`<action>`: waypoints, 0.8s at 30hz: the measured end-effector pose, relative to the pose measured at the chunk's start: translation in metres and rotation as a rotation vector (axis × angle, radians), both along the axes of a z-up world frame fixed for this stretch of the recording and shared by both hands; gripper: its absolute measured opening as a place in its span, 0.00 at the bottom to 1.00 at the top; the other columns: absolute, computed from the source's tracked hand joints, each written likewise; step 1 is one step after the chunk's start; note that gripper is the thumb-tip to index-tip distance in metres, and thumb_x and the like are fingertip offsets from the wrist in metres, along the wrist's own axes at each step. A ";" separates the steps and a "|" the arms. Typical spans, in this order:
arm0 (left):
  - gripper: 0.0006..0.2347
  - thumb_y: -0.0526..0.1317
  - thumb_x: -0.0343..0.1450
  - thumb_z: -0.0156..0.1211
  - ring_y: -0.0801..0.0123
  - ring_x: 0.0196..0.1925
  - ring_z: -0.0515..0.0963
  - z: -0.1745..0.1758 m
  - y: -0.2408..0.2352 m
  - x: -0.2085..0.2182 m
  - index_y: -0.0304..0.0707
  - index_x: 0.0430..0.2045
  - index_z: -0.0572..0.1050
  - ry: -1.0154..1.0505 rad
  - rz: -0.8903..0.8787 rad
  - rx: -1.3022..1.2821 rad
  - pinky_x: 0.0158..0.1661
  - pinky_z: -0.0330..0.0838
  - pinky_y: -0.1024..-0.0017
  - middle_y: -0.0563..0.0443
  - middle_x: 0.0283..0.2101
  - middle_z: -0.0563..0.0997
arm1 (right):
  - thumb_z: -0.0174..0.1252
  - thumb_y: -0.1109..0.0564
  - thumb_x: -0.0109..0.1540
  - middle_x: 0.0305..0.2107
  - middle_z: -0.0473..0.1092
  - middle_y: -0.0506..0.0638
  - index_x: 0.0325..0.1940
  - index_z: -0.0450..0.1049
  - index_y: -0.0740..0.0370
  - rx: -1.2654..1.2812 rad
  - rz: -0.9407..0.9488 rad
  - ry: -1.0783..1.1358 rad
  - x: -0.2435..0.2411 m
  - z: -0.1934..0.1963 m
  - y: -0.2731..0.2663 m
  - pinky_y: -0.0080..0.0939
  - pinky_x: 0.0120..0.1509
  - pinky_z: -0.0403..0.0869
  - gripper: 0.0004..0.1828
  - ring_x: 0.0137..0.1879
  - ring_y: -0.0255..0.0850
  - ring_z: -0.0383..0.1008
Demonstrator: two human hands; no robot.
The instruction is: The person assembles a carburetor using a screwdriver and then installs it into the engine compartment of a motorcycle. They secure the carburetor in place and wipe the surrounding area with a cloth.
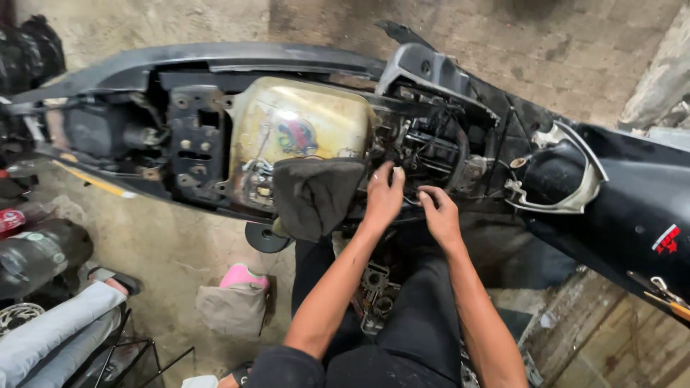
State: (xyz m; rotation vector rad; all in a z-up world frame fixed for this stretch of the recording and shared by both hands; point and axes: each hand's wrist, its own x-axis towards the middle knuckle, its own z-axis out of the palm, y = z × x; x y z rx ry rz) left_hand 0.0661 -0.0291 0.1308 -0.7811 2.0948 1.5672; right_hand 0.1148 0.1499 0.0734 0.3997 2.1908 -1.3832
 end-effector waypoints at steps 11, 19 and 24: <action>0.09 0.39 0.71 0.63 0.55 0.47 0.82 0.146 -0.111 0.041 0.41 0.44 0.80 0.565 0.019 -0.326 0.50 0.75 0.63 0.47 0.41 0.83 | 0.65 0.46 0.66 0.57 0.67 0.70 0.72 0.55 0.68 -0.235 0.054 0.027 -0.051 0.078 -0.132 0.66 0.64 0.71 0.39 0.62 0.65 0.71; 0.17 0.39 0.67 0.69 0.48 0.46 0.80 0.154 -0.175 0.060 0.41 0.49 0.77 0.580 0.145 -0.603 0.48 0.75 0.56 0.45 0.44 0.78 | 0.58 0.54 0.70 0.38 0.69 0.54 0.54 0.75 0.60 -0.235 -0.053 0.057 -0.033 0.078 -0.147 0.49 0.56 0.72 0.11 0.48 0.43 0.71; 0.28 0.38 0.60 0.72 0.41 0.52 0.77 0.150 -0.168 0.069 0.42 0.57 0.73 0.541 0.070 -0.593 0.51 0.73 0.50 0.40 0.49 0.75 | 0.55 0.53 0.61 0.37 0.75 0.61 0.51 0.79 0.64 -0.745 -0.325 -0.151 -0.028 0.148 -0.170 0.52 0.61 0.71 0.18 0.46 0.48 0.72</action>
